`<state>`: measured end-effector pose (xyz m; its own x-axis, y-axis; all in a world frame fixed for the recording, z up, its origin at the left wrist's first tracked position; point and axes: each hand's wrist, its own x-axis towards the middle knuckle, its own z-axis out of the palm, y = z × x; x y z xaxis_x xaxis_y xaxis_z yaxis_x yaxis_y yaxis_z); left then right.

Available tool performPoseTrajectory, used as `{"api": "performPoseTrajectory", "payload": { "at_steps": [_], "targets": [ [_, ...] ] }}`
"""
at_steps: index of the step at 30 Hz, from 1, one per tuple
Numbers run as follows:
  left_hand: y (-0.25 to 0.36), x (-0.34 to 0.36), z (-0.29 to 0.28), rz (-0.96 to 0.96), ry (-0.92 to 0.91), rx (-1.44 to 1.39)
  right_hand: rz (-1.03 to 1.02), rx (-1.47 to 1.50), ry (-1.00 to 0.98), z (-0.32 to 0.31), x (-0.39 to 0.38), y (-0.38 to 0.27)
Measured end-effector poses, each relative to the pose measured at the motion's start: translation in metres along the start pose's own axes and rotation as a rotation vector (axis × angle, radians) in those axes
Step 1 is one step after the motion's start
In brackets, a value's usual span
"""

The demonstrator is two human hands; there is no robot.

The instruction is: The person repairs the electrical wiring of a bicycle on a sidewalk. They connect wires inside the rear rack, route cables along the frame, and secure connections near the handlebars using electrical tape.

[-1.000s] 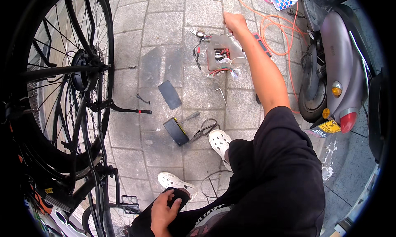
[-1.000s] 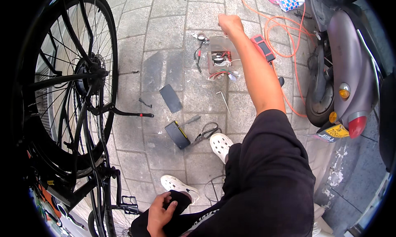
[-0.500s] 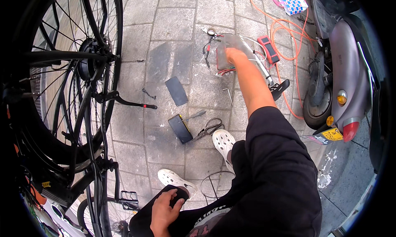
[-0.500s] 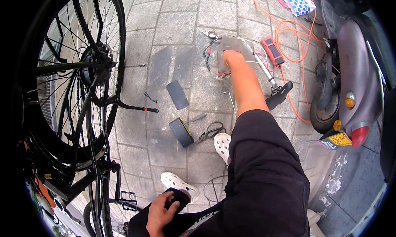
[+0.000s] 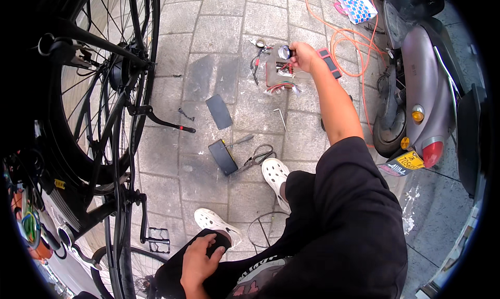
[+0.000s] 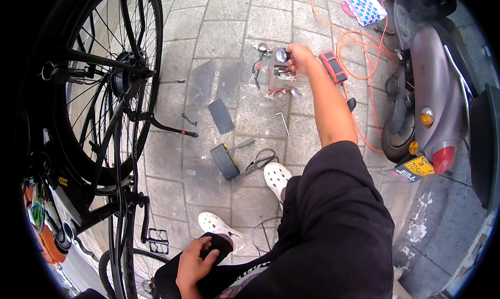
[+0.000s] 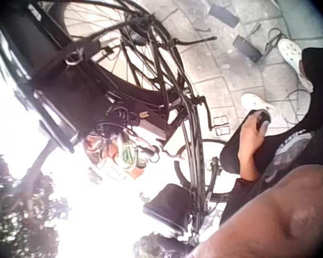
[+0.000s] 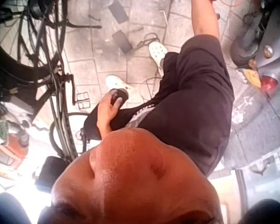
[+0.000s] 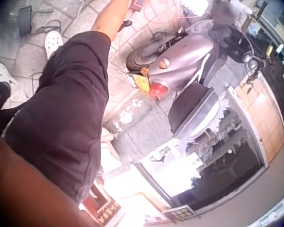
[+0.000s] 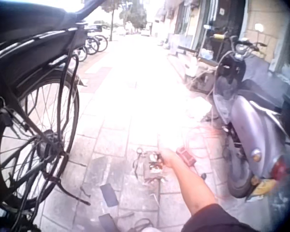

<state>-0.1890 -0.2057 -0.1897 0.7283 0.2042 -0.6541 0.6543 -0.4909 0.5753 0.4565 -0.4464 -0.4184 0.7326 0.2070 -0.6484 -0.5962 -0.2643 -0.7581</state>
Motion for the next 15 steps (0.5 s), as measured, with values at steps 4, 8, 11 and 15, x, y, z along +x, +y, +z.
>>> {"api": "performPoseTrajectory", "payload": {
  "at_steps": [4, 8, 11, 15],
  "targets": [
    [0.003, -0.020, 0.008, 0.041, 0.050, 0.025, -0.017, 0.284, -0.175, 0.005, -0.045, -0.023],
    [0.012, -0.035, 0.017, 0.046, 0.035, 0.015, -0.062, 0.166, 0.002, 0.011, -0.063, -0.028],
    [0.001, -0.039, 0.025, 0.061, 0.046, 0.077, -0.111, -0.191, 0.291, 0.012, -0.053, -0.022],
    [0.002, -0.033, 0.029, -0.017, 0.030, 0.076, -0.383, -0.730, 0.560, 0.048, -0.036, -0.024]
  ]
}}
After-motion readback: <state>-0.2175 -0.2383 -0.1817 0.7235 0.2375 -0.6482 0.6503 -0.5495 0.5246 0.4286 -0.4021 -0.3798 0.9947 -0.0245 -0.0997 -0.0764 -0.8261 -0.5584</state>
